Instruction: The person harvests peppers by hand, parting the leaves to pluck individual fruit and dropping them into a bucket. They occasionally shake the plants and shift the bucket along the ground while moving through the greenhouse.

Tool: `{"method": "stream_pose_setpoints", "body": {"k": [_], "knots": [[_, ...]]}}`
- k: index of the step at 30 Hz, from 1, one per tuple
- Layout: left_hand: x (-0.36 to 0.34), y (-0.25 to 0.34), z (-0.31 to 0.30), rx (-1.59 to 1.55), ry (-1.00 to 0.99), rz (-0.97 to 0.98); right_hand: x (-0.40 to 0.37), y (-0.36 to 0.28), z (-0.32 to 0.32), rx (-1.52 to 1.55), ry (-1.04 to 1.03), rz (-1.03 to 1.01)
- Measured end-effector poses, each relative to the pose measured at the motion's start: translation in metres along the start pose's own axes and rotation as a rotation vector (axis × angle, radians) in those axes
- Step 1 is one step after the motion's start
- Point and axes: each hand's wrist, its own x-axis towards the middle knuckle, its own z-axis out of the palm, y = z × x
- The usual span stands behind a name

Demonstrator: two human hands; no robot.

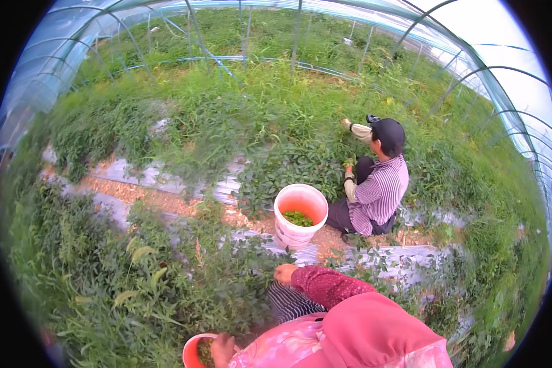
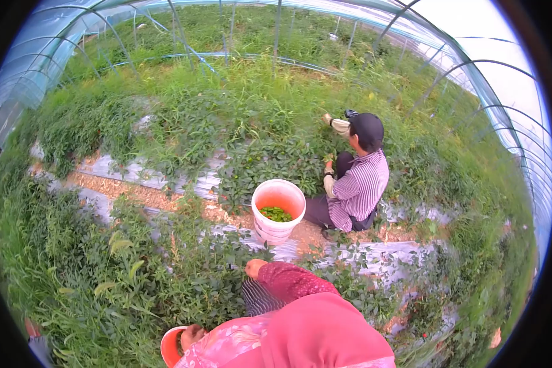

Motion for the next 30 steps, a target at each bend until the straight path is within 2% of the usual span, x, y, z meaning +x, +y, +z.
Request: {"method": "stream_pose_setpoints", "body": {"k": [2,6,8,9,11,13,15,17,18,21,24,26,30], "knots": [[-0.001,-0.002,0.001,0.038,-0.004,0.017,-0.003,-0.018,-0.028,0.344,-0.176,0.439],[0.0,-0.026,0.004,-0.112,-0.074,-0.047,0.002,-0.019,-0.032,0.221,-0.188,0.347],[-0.003,-0.033,0.005,-0.162,-0.075,-0.072,0.004,-0.023,-0.033,0.159,-0.145,0.132],[-0.003,-0.032,0.006,-0.173,-0.091,-0.119,0.007,-0.027,-0.033,0.154,-0.149,0.113],[-0.003,-0.033,0.005,-0.203,-0.07,-0.164,0.016,-0.036,-0.036,0.381,-0.236,0.4],[-0.019,0.004,-0.005,-0.086,-0.042,-0.133,0.015,-0.038,-0.035,0.398,-0.253,0.328],[-0.023,0.012,-0.009,-0.104,0.001,-0.123,0.019,-0.039,-0.039,0.415,-0.263,0.26],[-0.031,0.023,-0.008,-0.211,0.054,-0.12,0.016,-0.045,-0.042,0.484,-0.285,0.4],[-0.037,0.028,-0.008,-0.218,0.067,-0.121,0.012,-0.043,-0.041,0.475,-0.289,0.388],[-0.035,0.029,-0.013,-0.076,0.068,-0.117,0.019,-0.035,-0.033,0.33,-0.236,0.276],[-0.042,0.034,-0.019,0.015,0.053,-0.052,0.009,-0.026,-0.027,0.24,-0.281,0.134],[-0.042,0.031,-0.022,0.061,0.102,-0.063,0.015,-0.034,-0.028,0.353,-0.328,0.375],[-0.05,0.038,-0.026,0.057,0.04,-0.142,0.004,-0.044,-0.03,0.434,-0.35,0.404]]}}
